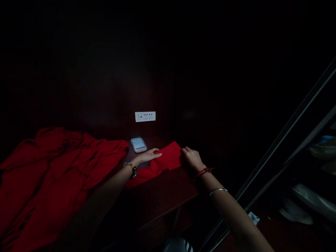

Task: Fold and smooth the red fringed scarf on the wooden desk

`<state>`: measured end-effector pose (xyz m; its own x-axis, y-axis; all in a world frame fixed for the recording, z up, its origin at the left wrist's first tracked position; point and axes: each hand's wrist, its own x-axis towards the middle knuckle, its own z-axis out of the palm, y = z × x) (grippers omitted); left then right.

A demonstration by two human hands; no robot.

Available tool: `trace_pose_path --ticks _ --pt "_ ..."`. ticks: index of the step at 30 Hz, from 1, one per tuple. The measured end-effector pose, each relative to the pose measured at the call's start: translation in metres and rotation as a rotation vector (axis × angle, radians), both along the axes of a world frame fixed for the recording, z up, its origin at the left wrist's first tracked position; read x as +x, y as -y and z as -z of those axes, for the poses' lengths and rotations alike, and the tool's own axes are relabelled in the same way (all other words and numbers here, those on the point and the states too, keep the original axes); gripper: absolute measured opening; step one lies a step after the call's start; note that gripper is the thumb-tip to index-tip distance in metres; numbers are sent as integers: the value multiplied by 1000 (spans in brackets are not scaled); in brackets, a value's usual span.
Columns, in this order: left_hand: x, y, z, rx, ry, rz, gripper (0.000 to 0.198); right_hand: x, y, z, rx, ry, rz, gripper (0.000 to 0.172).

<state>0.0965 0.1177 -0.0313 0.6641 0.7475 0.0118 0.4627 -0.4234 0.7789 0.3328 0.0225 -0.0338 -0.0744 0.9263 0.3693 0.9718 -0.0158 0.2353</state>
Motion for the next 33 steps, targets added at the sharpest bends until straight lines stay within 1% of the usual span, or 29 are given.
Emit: trace_pose_path --ticks 2,5,7,9,10,12,14,16,18,20,21,22,23,26,28,29,31,33 --pt "-8 2 2 -44 37 35 59 3 2 5 17 -18 17 20" --pt "-21 -4 -8 -91 111 64 58 4 3 5 49 -57 37 23" --pt "-27 -9 -14 -58 131 20 55 3 3 4 55 -64 31 23" --pt "-30 -12 -12 -38 126 -31 55 0 2 2 43 -66 27 22" --pt "-30 -11 -7 -46 131 -50 55 -1 2 1 32 -71 31 22" --pt "-26 -8 8 -83 164 -66 55 -4 3 -1 26 -87 49 22" --pt "-19 -3 25 -118 213 -73 55 -11 4 -7 81 -104 47 23" --pt "-11 1 37 -131 245 -90 56 -21 5 -16 174 -126 -14 26" --pt "-5 1 42 -130 281 -120 56 -34 2 -25 216 -147 -153 31" --pt "-2 0 39 -115 317 -154 56 -47 -5 -33 165 -160 -295 35" --pt "-1 -1 37 -107 331 -171 57 -51 -10 -34 109 -166 -337 38" --pt "-1 -1 34 -99 338 -187 58 -54 -16 -34 39 -176 -348 41" --pt "-2 -2 31 -93 339 -202 58 -55 -23 -32 -41 -192 -325 45" --pt "-6 -2 26 -92 296 -226 58 -47 -39 -18 -310 -252 -171 54" --pt "-13 0 26 -113 230 -215 57 -39 -46 -6 -425 -278 -102 55" --pt "-17 0 27 -125 191 -201 56 -35 -48 0 -447 -286 -91 55" --pt "-29 2 28 -136 117 -171 54 -30 -50 9 -439 -291 -95 55" --pt "-44 2 27 -133 55 -144 49 -29 -51 13 -424 -284 -99 55"
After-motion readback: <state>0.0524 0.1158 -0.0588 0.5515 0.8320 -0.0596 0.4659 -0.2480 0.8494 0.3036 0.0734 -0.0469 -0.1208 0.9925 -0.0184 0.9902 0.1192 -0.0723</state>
